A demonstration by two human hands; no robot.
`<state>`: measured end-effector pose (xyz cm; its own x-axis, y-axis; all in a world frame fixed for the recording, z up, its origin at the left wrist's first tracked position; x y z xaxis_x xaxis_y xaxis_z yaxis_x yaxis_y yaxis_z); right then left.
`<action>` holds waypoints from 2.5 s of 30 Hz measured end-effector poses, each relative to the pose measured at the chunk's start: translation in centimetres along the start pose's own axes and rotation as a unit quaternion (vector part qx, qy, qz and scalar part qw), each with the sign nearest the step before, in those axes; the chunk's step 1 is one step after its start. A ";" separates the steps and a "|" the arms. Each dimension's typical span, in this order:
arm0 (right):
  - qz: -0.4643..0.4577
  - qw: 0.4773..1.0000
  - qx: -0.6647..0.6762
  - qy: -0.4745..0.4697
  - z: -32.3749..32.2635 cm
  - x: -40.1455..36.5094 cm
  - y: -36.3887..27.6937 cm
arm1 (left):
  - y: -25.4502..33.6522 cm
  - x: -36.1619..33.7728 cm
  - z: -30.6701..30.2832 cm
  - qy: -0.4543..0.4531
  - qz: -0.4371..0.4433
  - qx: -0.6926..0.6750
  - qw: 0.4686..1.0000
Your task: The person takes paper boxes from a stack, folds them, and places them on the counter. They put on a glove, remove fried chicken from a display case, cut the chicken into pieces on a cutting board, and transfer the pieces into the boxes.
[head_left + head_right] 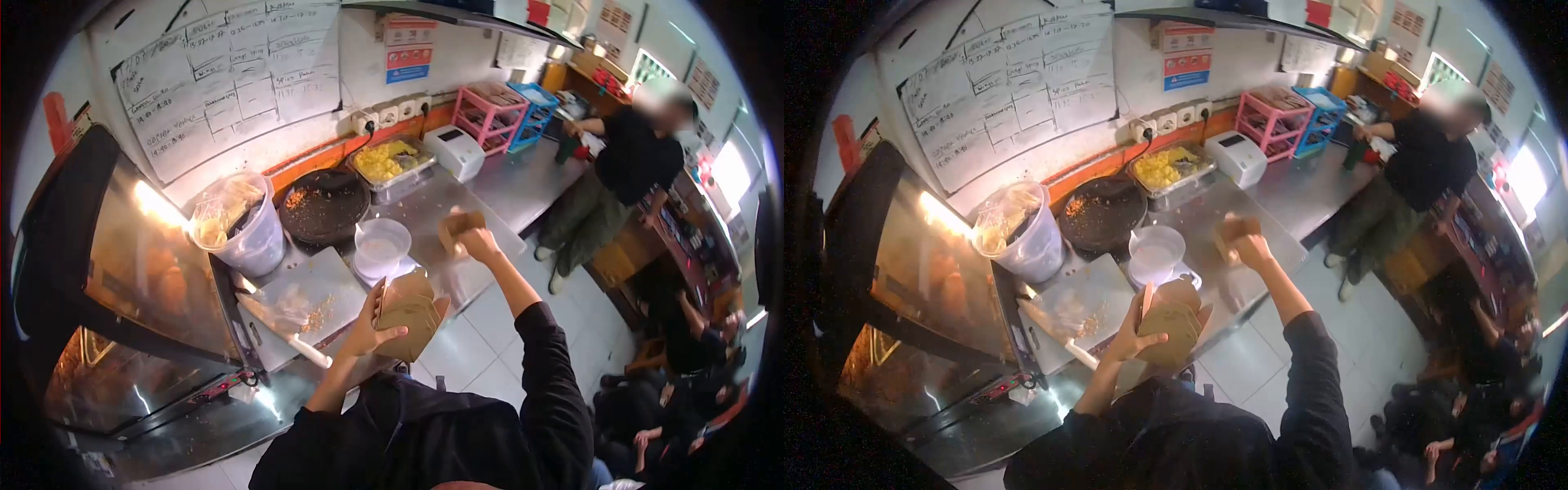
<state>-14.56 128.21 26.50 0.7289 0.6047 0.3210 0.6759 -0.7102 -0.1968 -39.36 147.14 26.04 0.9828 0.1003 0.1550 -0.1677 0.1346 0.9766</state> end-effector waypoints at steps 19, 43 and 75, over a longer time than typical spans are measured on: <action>-0.162 0.813 0.473 -0.298 -4.7 5.9 -0.2 | -4.6 15.8 8.1 0.188 -0.018 0.032 0.982; -0.433 0.872 0.229 -0.008 -1.5 4.4 20.7 | -12.0 15.1 13.7 0.380 -0.012 0.157 0.912; -0.289 0.822 0.434 -0.229 0.6 28.0 3.4 | -16.0 20.5 12.7 0.320 -0.007 0.194 0.927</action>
<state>8.25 142.98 34.25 0.0890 0.9641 0.2500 0.6019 0.1479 -0.7847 -15.59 134.50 15.52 0.7172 0.6820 0.1430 0.0070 -0.2123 0.9772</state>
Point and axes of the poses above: each hand's wrist, its own x-axis towards the middle knuckle, its own z-axis out of the palm, y = z × x, the point moved 8 cm from there along x, towards the middle knuckle, and after that the axes turned 7 degrees about y, right-handed, at the moved point
